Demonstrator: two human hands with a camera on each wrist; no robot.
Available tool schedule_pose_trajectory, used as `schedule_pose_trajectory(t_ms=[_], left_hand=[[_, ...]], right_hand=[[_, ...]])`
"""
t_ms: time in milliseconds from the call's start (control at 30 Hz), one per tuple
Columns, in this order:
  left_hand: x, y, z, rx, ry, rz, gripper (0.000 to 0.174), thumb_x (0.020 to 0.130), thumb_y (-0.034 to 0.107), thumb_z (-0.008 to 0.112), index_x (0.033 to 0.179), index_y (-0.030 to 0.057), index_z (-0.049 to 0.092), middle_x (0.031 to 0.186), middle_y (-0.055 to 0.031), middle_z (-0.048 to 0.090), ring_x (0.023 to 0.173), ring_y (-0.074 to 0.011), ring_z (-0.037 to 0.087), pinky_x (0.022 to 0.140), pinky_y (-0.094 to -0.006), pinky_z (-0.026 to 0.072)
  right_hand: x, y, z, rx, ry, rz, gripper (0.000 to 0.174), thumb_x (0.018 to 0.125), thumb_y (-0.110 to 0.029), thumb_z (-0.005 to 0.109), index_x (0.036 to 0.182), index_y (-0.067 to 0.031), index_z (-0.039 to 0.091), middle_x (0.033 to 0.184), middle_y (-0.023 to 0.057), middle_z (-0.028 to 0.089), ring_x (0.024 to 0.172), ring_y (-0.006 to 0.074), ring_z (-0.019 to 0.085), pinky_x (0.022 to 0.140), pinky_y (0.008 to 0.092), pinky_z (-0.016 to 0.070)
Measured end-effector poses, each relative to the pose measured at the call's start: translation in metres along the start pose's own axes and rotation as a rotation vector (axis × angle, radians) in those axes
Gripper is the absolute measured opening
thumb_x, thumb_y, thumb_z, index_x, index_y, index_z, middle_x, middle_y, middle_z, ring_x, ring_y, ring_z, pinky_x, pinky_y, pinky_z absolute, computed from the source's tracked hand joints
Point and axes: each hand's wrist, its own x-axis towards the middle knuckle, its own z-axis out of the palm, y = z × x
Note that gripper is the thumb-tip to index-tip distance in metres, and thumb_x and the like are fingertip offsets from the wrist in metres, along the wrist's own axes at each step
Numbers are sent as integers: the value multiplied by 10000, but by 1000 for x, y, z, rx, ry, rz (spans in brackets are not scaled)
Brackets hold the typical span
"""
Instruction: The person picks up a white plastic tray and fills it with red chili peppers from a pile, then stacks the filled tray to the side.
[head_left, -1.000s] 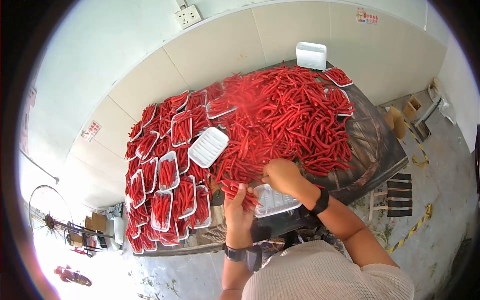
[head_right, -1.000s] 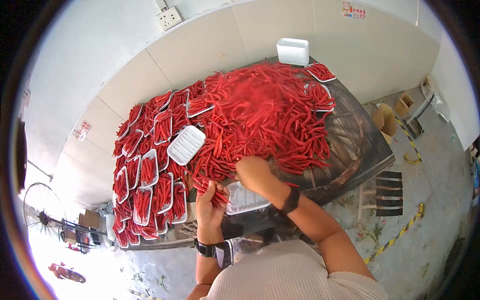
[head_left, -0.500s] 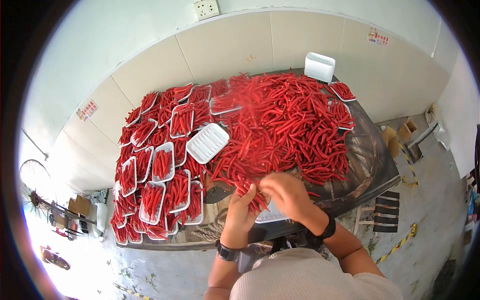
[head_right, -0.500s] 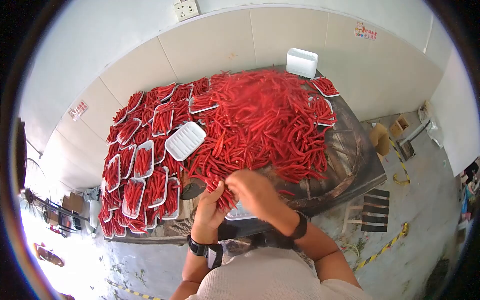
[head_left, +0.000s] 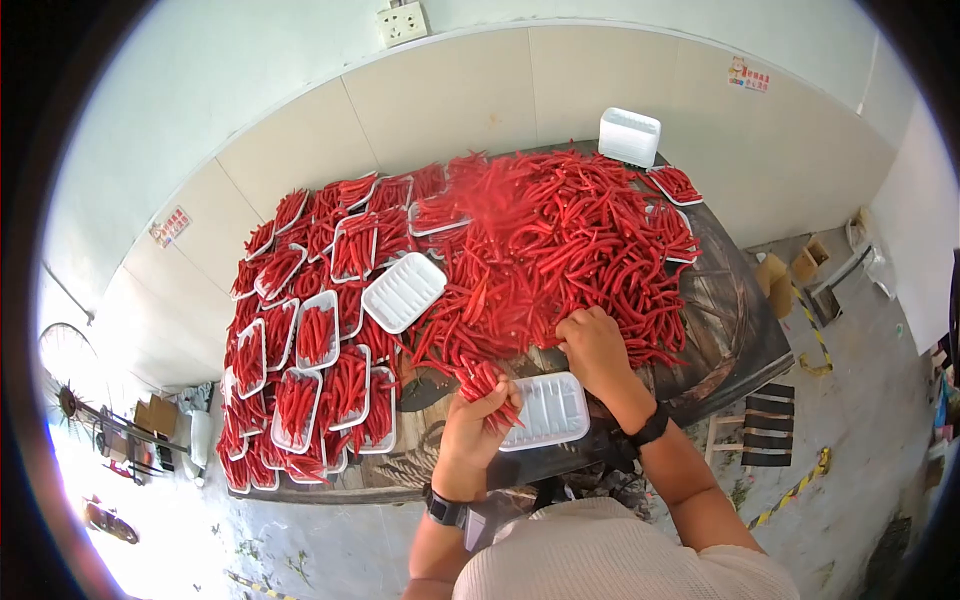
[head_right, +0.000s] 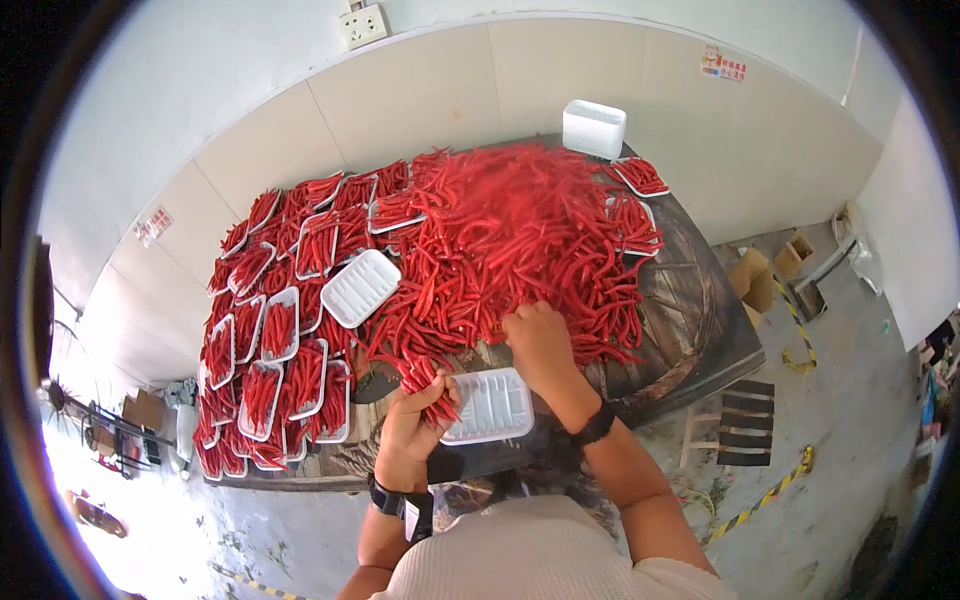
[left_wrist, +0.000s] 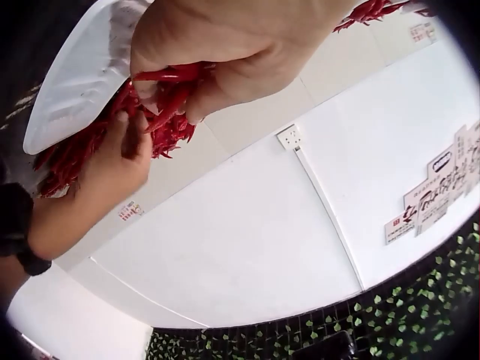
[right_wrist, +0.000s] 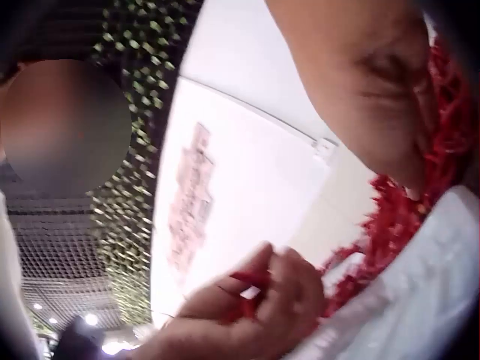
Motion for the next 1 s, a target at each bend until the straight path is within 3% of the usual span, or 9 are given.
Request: schedule_pose_trajectory(t_ms=[167, 300, 400, 467, 533, 800, 867, 933, 1000], left_hand=[[-2, -1, 9, -46, 34, 20, 118, 941, -14, 585, 1057, 1, 570, 984, -100, 613, 874, -224, 630, 811, -383, 541], [1, -7, 0, 55, 56, 14, 91, 958, 23, 582, 1047, 7, 578, 963, -81, 624, 860, -209, 639, 786, -395, 558], [7, -11, -8, 55, 29, 22, 122, 967, 44, 579, 1085, 15, 567, 973, -81, 630, 864, -200, 645, 781, -392, 562], [8, -13, -3, 41, 27, 26, 139, 971, 55, 579, 1105, 21, 561, 984, -84, 631, 871, -198, 646, 786, -386, 562], [8, -14, 10, 101, 57, 69, 194, 976, 70, 577, 1163, 31, 542, 1037, -94, 631, 914, -203, 647, 791, -384, 562], [6, -13, 15, 155, -29, 55, 235, 986, 73, 559, 1213, 17, 530, 1167, -134, 623, 1028, -235, 639, 835, -382, 568], [3, -12, 17, 64, 95, -4, 199, 980, 61, 567, 1173, 14, 548, 1104, -124, 630, 980, -219, 636, 817, -370, 569], [6, -12, 9, 15, 74, -7, 173, 977, 59, 574, 1143, 15, 554, 1064, -115, 627, 940, -211, 629, 801, -360, 567], [9, -15, 1, -32, 56, -11, 147, 974, 58, 581, 1113, 15, 560, 1024, -105, 624, 901, -203, 623, 784, -350, 565]], right_hand=[[-5, 0, -1, -106, 81, -107, 101, 757, -100, 601, 852, -95, 638, 835, 49, 605, 880, 272, 567, 729, 404, 446], [-12, -2, -3, -98, 55, -53, 162, 740, -48, 692, 887, -102, 652, 858, 39, 600, 904, 278, 555, 772, 401, 425], [-10, -9, -14, 51, 98, -67, 164, 778, -64, 694, 933, -86, 644, 850, 52, 624, 876, 283, 572, 753, 409, 428], [-13, -32, -25, 410, 227, -11, 144, 789, -92, 699, 912, -63, 631, 818, 89, 625, 815, 326, 584, 725, 441, 450], [-21, -52, -32, 519, 228, -7, 154, 807, -123, 710, 917, -53, 627, 804, 114, 629, 798, 343, 588, 730, 449, 456], [-26, -42, -29, 497, 211, -58, 104, 796, -109, 710, 887, -69, 678, 820, 86, 644, 805, 301, 597, 748, 414, 467], [-22, -20, -38, 483, 244, -44, 100, 788, -112, 717, 874, -73, 685, 819, 85, 635, 809, 296, 592, 750, 413, 469], [-16, 4, -42, 185, 313, 68, 120, 761, -115, 733, 874, -83, 705, 830, 72, 610, 831, 280, 575, 752, 397, 472], [-16, 24, -23, 117, 245, 38, 78, 755, -121, 702, 825, -87, 701, 834, 78, 602, 840, 287, 572, 744, 409, 472]])
